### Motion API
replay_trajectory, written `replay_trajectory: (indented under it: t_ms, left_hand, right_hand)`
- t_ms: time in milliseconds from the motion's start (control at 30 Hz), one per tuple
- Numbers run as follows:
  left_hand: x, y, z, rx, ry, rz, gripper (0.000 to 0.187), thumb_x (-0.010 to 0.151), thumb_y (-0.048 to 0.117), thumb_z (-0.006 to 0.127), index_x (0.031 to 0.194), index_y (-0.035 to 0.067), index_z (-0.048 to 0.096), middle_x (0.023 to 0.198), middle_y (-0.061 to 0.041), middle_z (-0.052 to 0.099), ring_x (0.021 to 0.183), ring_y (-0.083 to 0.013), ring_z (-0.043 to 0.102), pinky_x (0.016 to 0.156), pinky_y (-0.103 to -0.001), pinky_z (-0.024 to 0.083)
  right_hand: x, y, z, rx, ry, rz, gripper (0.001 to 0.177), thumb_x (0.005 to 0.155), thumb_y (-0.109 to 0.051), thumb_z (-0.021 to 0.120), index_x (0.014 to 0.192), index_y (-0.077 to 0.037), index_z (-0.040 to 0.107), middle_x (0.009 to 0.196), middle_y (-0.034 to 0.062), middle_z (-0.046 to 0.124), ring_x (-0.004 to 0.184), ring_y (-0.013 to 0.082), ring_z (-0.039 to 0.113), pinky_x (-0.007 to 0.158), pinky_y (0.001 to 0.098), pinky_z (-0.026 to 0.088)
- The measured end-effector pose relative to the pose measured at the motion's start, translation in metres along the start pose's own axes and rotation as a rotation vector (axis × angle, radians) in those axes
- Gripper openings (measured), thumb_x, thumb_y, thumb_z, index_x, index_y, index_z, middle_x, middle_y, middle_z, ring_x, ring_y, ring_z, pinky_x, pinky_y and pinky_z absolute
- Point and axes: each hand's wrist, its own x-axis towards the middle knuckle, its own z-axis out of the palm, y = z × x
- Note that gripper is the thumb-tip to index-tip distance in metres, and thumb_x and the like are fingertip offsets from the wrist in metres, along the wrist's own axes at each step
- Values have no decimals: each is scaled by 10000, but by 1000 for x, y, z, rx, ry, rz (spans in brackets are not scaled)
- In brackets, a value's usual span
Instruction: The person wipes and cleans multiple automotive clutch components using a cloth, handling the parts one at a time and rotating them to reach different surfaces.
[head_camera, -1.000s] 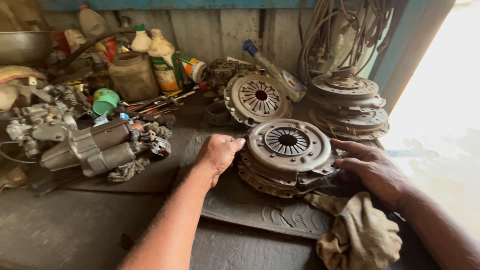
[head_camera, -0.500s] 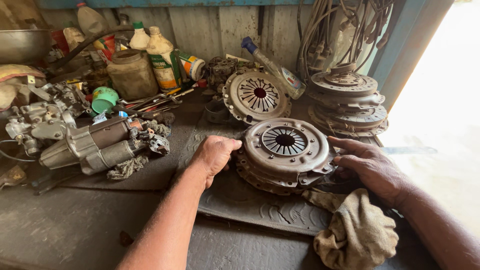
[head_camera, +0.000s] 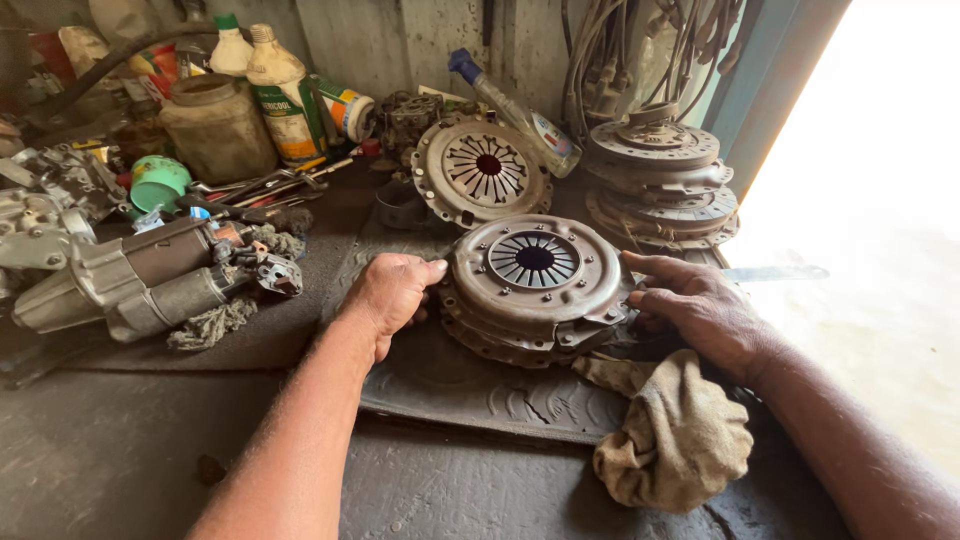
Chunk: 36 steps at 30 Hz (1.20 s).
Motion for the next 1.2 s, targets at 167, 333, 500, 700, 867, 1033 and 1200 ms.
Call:
replay_trajectory:
  t_ms: [167, 333, 500, 700, 867, 1033, 1200]
  left_hand:
    - [10, -10, 1, -17, -53, 55, 390, 891, 322, 691, 620, 108, 511, 673, -10, 452, 630, -182, 442, 590, -388, 411]
    - [16, -16, -1, -5, -70, 38, 359, 905, 316, 678, 640, 109, 551, 665, -5, 491, 615, -166, 459, 573, -362, 424]
    - [9, -10, -1, -16, -90, 13, 348, 912, 323, 683, 671, 91, 587, 676, -3, 501, 624, -156, 470, 582, -358, 433]
    - [2, -4, -3, -32, -68, -50, 277, 904, 323, 691, 765, 84, 684, 698, 7, 549, 631, -143, 489, 611, -342, 421]
    - [-1, 4, -2, 18, -46, -55, 360, 913, 402, 685, 807, 59, 717, 736, -48, 646, 659, -179, 571, 630, -346, 451]
    - [-6, 10, -1, -16, 6, -64, 282, 918, 341, 700, 915, 60, 717, 799, -56, 679, 709, -193, 608, 669, -357, 474]
    - [-5, 8, -7, -99, -42, -71, 230, 911, 292, 691, 996, 81, 721, 895, -15, 714, 842, -149, 635, 747, -343, 507]
  right_hand:
    - [4, 6, -1, 75, 7, 28, 573, 915, -257, 665, 1478, -224, 564, 1058, 63, 772, 872, 141, 691, 819, 323, 584]
    - [8, 15, -2, 208, -47, -108, 576, 872, -162, 669, 1444, -131, 612, 1005, 24, 750, 845, 93, 652, 775, 286, 560]
    - [6, 14, -3, 137, 13, -77, 587, 873, -168, 680, 1455, -138, 613, 920, 23, 719, 766, 100, 629, 734, 281, 558]
    - [7, 14, -4, 175, -15, -96, 590, 884, -170, 671, 1466, -135, 579, 925, 8, 725, 751, 83, 626, 728, 269, 565]
    - [13, 24, -9, 297, 29, -7, 456, 912, -169, 638, 1362, -97, 647, 910, 31, 755, 723, 101, 655, 699, 270, 570]
    - [14, 28, -8, 194, 57, -61, 300, 825, -7, 649, 1110, 13, 738, 853, 86, 746, 700, 125, 679, 668, 286, 584]
    - [6, 24, -12, 269, -20, -92, 386, 814, -10, 652, 1197, -5, 702, 895, 80, 761, 743, 131, 709, 698, 277, 581]
